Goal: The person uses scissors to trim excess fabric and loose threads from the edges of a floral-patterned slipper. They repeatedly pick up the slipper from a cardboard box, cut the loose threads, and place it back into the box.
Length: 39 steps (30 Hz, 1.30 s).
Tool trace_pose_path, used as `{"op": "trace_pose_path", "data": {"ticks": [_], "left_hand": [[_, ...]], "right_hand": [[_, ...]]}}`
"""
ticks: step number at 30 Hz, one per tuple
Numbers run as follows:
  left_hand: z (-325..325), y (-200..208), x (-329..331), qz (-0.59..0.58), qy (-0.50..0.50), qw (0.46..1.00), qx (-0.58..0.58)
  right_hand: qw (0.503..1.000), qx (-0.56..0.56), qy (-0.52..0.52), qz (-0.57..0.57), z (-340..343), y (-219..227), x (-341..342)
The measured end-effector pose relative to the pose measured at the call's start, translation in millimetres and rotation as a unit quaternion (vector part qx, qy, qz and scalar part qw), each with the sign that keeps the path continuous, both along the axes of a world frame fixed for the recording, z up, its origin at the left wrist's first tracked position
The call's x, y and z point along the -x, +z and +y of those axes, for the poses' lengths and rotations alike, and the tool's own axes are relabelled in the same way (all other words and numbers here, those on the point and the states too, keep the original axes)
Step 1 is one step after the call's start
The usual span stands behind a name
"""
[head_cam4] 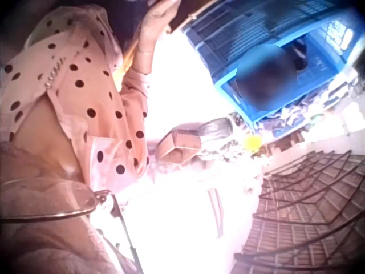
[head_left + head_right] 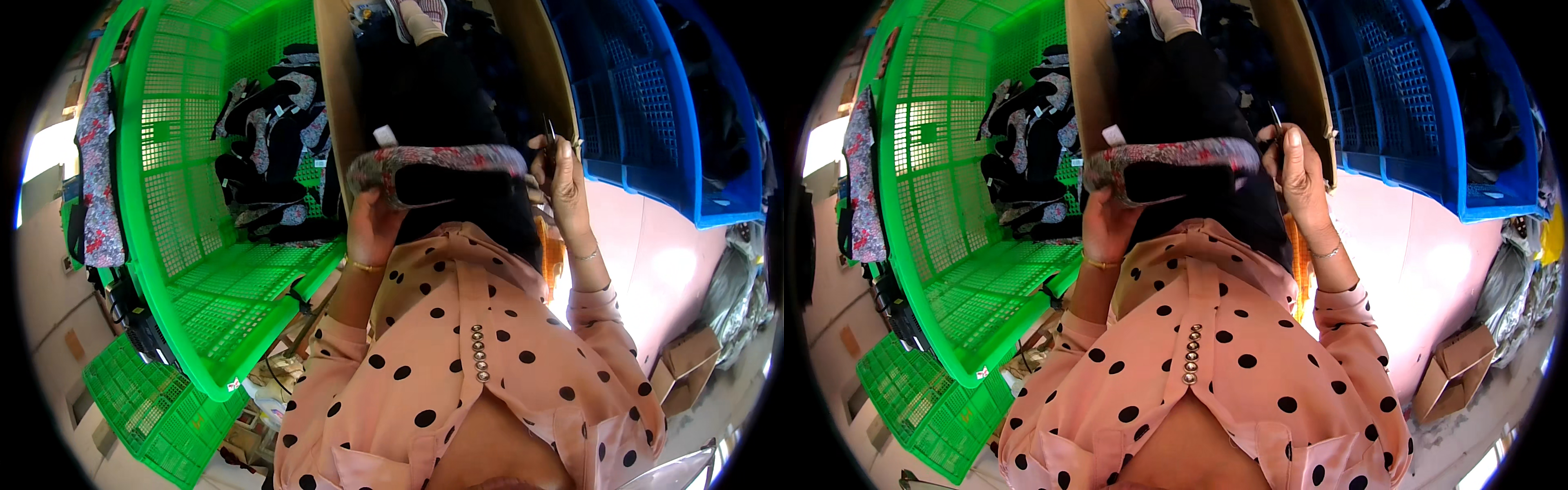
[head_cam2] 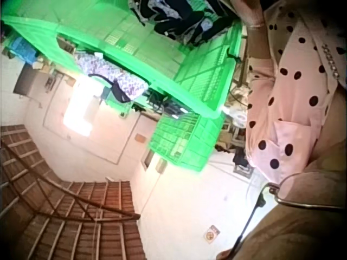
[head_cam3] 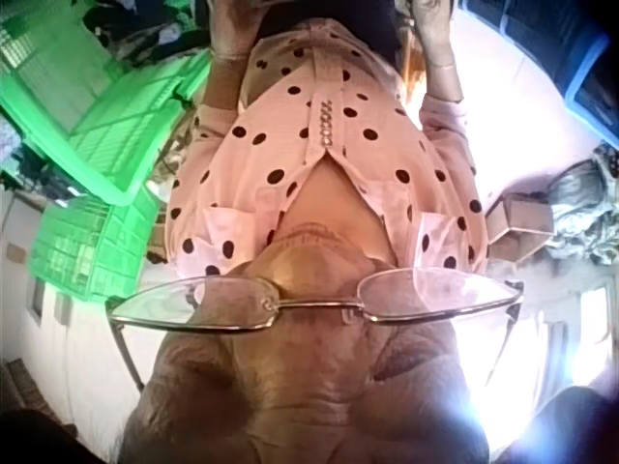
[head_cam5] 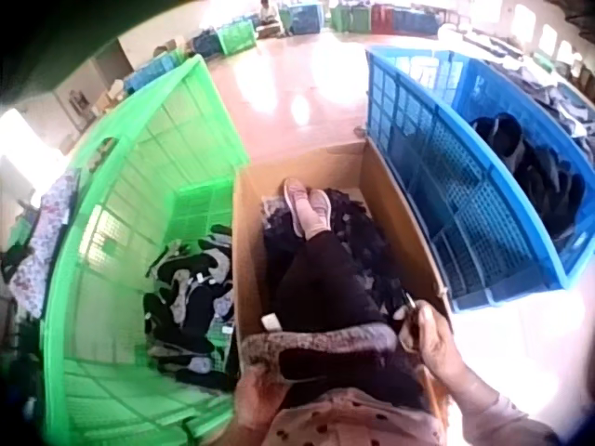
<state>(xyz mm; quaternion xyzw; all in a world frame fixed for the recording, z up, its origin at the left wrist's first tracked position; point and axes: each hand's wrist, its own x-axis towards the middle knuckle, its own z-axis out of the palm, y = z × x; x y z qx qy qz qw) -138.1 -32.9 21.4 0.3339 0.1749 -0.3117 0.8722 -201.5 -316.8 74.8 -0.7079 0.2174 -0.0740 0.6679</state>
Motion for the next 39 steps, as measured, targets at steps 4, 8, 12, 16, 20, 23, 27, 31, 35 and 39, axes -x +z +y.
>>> {"op": "trace_pose_path", "data": {"ticks": [4, 8, 12, 16, 20, 23, 27, 31, 35, 39], "left_hand": [[34.0, -23.8, 43.0, -0.015, -0.116, 0.960, -0.255], [29.5, -22.6, 45.4, -0.341, -0.098, 0.729, -0.585], [-31.5, 17.4, -7.9, -0.487, -0.099, 0.682, -0.537], [-91.3, 15.9, -60.4, -0.545, -0.237, 0.696, -0.403], [-135.4, 3.8, -87.0, -0.504, -0.405, 0.690, -0.326], [-150.2, -9.5, -98.4, -0.400, -0.482, 0.737, -0.253], [-157.3, -2.8, -110.5, -0.332, -0.529, 0.753, -0.207], [-154.5, 2.7, -111.9, -0.322, -0.518, 0.769, -0.190], [-154.3, 6.2, -113.6, -0.355, -0.512, 0.760, -0.184], [-153.4, 5.3, -112.1, -0.357, -0.503, 0.765, -0.185]], "right_hand": [[0.997, 0.017, 0.025, 0.077, -11.4, -22.5, 33.8], [0.992, 0.020, 0.029, 0.123, -6.5, -46.8, 61.7], [0.983, 0.041, 0.053, 0.169, 1.3, -41.2, 63.1], [0.984, 0.067, 0.071, 0.151, 6.2, -36.3, 56.1], [0.989, 0.060, 0.058, 0.124, 11.0, -41.2, 50.0], [0.989, 0.058, 0.060, 0.124, 12.2, -47.5, 44.2], [0.989, 0.072, 0.059, 0.111, 13.2, -46.5, 34.1], [0.988, 0.078, 0.067, 0.115, 15.3, -50.8, 24.9], [0.985, 0.107, 0.063, 0.117, 16.2, -57.4, 18.1], [0.980, 0.148, 0.063, 0.118, 17.4, -54.0, 9.2]]}}
